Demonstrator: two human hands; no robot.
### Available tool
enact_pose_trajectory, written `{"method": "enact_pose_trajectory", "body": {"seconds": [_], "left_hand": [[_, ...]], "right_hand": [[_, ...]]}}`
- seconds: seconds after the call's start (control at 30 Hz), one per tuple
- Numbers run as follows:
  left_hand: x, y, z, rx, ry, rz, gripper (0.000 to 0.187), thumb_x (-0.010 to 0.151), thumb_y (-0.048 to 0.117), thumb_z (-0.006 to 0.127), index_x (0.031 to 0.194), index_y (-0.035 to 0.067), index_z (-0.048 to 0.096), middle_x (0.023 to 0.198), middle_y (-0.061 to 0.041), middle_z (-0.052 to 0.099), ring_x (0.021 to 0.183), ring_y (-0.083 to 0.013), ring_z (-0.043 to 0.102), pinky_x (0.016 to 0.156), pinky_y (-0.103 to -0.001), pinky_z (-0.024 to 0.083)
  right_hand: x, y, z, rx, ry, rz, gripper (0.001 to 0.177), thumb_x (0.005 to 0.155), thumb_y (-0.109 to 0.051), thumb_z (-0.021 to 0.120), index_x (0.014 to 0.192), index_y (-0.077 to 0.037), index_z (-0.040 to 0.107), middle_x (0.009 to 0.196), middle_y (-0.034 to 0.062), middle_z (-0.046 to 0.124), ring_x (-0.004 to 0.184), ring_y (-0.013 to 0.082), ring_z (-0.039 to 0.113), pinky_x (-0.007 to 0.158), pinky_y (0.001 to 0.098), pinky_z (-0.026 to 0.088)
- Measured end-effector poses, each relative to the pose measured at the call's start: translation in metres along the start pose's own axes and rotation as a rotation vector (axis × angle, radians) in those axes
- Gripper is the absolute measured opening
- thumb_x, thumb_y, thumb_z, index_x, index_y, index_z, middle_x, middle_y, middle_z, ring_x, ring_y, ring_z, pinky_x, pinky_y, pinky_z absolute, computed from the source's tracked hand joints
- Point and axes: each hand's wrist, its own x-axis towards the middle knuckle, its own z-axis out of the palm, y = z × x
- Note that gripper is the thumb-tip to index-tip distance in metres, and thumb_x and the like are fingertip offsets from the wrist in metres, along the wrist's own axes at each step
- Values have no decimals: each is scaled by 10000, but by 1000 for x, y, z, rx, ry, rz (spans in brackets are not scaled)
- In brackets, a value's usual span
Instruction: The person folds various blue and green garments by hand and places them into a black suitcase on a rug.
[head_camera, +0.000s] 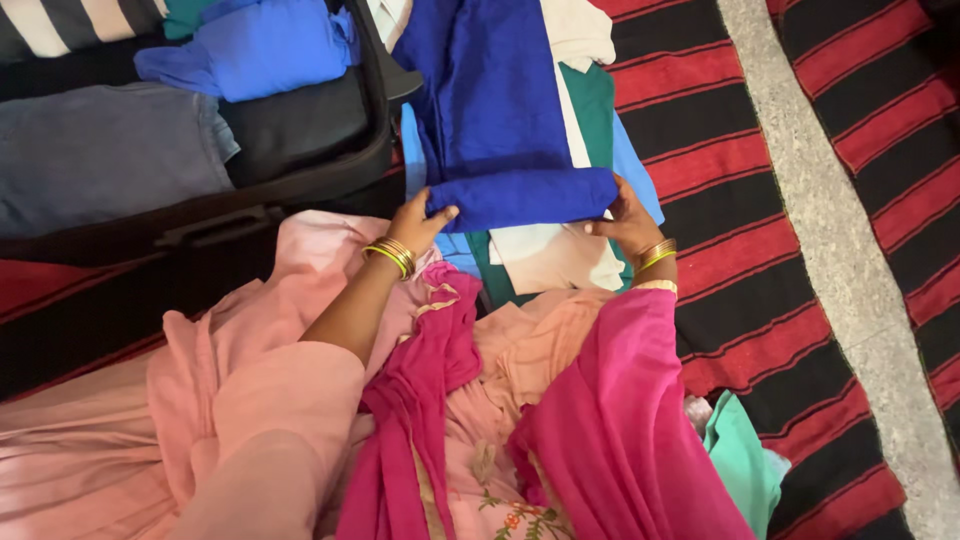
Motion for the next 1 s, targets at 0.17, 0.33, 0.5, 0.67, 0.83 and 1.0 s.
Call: {"method": "enact_pose_trajectory", "body": {"seconds": [0.17, 0.33, 0.5, 0.67, 0.83, 1.0], "left_hand": [[2, -14, 3, -96, 23, -63, 500, 902, 361, 753, 1256, 24, 647, 1117, -114, 770, 1028, -204, 734, 923, -342, 554], [-1, -21, 6, -20, 63, -87, 669, 896, 434, 771, 1344, -18, 567, 1169, -162, 734, 1076, -243, 718, 945, -351, 546], [-15, -19, 4, 50, 15, -13, 868, 850, 458, 814, 1448, -39, 428, 1204, -203, 701, 1127, -288, 690, 963, -373, 526], [-15, -9, 2, 23, -8, 59, 710, 832, 352, 832, 1390, 36, 527, 1214, -168, 740, 1121, -264, 721, 957, -359, 547], [-22, 10, -3, -49, -37, 4, 604, 888, 297, 787, 1390, 57, 551, 1191, -144, 745, 1037, -233, 713, 903, -352, 545], [-26, 21, -2, -18, -26, -39, 566, 888, 310, 758, 1364, 64, 577, 1113, -145, 770, 906, -281, 729, 816, -378, 569]], "right_hand": [[9, 18, -8, 34, 68, 105, 773, 707, 124, 727, 1431, -44, 519, 1193, 49, 644, 1084, 169, 641, 896, 340, 572], [20, 40, -18, 53, 57, 124, 480, 765, 129, 690, 1224, -11, 666, 982, 66, 722, 894, 176, 691, 856, 327, 577], [26, 31, -13, 58, 60, 68, 405, 772, 117, 697, 1163, 15, 672, 1009, 63, 742, 926, 168, 720, 910, 330, 601], [24, 29, -10, 21, 87, 31, 402, 789, 110, 695, 1178, 13, 681, 1039, 53, 741, 944, 157, 710, 918, 323, 583], [18, 33, -16, 28, 51, 67, 388, 826, 60, 684, 1205, -22, 667, 1043, 37, 730, 948, 148, 692, 842, 295, 554], [13, 37, -19, -32, 85, 170, 343, 870, -7, 713, 1203, -61, 650, 1019, 21, 717, 897, 137, 675, 678, 298, 511]]}}
